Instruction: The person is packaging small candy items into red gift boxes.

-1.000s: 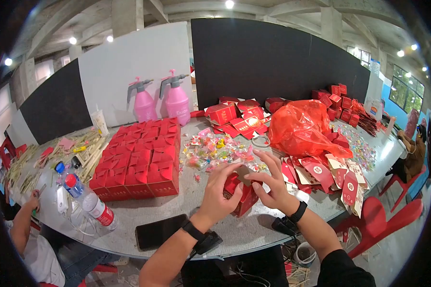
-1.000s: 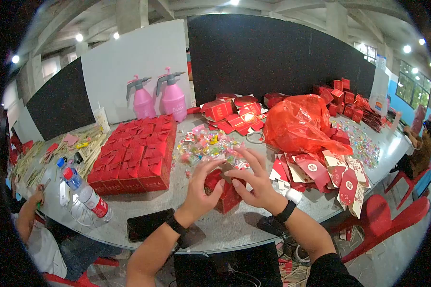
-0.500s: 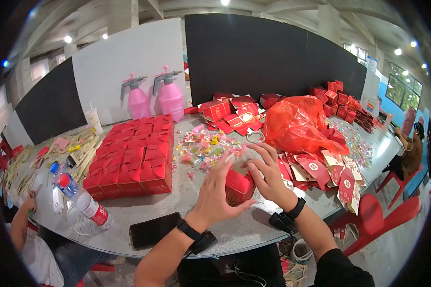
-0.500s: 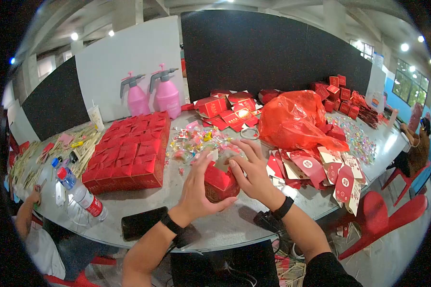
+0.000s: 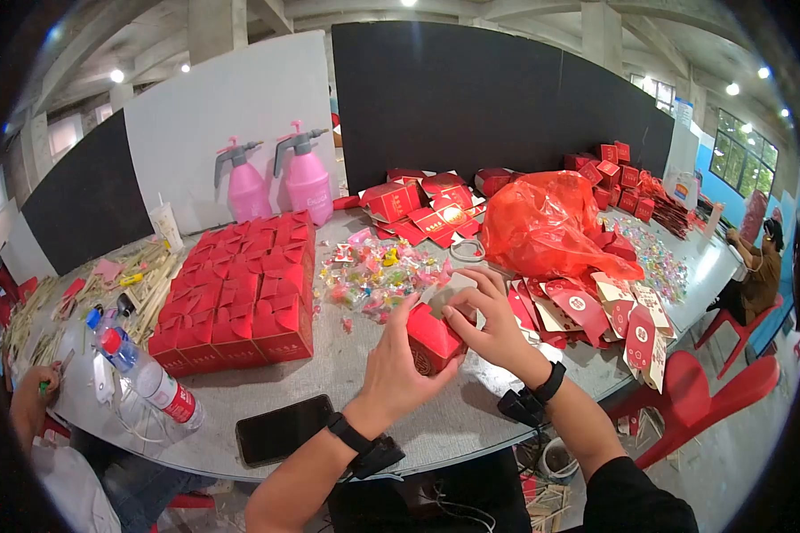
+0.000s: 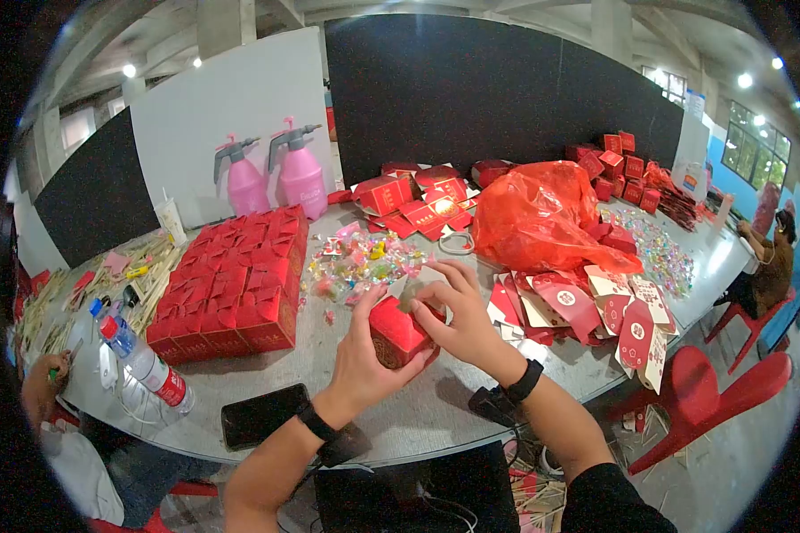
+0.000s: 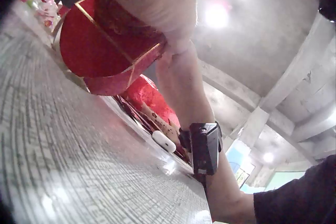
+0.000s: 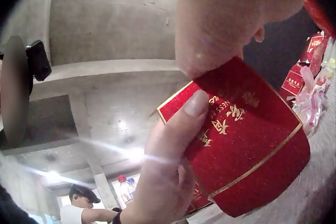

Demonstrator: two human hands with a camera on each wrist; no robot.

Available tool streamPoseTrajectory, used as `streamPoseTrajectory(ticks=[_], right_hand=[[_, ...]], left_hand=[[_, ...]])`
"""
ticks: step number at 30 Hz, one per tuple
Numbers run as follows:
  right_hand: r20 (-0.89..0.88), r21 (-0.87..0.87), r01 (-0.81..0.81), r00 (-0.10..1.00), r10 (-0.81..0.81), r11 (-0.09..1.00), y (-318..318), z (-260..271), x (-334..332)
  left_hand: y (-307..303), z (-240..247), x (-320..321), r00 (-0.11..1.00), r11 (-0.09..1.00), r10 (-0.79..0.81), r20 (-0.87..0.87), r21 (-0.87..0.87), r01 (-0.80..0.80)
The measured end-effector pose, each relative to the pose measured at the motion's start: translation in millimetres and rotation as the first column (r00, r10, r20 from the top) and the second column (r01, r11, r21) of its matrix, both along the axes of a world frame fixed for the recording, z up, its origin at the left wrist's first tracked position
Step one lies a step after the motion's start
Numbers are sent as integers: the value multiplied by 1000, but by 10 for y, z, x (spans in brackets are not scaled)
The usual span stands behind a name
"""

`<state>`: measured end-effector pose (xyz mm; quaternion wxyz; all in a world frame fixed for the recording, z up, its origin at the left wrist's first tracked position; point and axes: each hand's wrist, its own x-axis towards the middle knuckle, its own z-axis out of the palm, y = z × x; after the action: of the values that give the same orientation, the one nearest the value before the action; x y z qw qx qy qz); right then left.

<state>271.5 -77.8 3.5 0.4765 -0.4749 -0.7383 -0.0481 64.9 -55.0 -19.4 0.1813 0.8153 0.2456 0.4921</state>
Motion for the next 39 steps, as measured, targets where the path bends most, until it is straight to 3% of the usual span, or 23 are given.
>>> streamPoseTrajectory(ticks=[9, 16, 18, 22, 25, 29, 31, 33, 35, 39], right_hand=[[-83, -44, 42, 996, -45, 998, 27, -62, 36], [-46, -11, -18, 999, 17, 1000, 8, -17, -39], [-226, -33, -67, 972, 58, 997, 30, -40, -59], [-374, -160, -118, 926, 50, 980, 33, -28, 37], [-590, -183, -251, 801, 98, 950, 54, 13, 56], [-548, -182, -224, 831, 90, 957, 114, -80, 100], [-662, -210, -335, 740, 118, 918, 114, -81, 117], [-671, -177, -336, 729, 137, 925, 91, -48, 103], [-679, -142, -341, 717, 159, 929, 67, -24, 83], [-534, -168, -237, 838, 114, 957, 48, -44, 65]], left_hand=[[13, -12, 10, 998, 996, 50, 47, 76, -54], [50, -54, -1, 999, 987, 32, -16, 160, -29], [49, -47, -4, 999, 987, 24, -28, 162, -19], [89, -67, 12, 998, 957, -35, -57, 287, 50], [117, -59, 2, 996, 927, -52, -75, 367, 76], [58, -36, 6, 997, 952, -59, -46, 297, 70], [16, 5, -3, 998, 958, -52, -24, 282, 57], [32, 25, -7, 999, 962, -50, -4, 268, 49], [85, 41, -46, 995, 906, -10, -98, 421, 51], [39, 104, -56, 977, 831, 27, -210, 549, 94]])
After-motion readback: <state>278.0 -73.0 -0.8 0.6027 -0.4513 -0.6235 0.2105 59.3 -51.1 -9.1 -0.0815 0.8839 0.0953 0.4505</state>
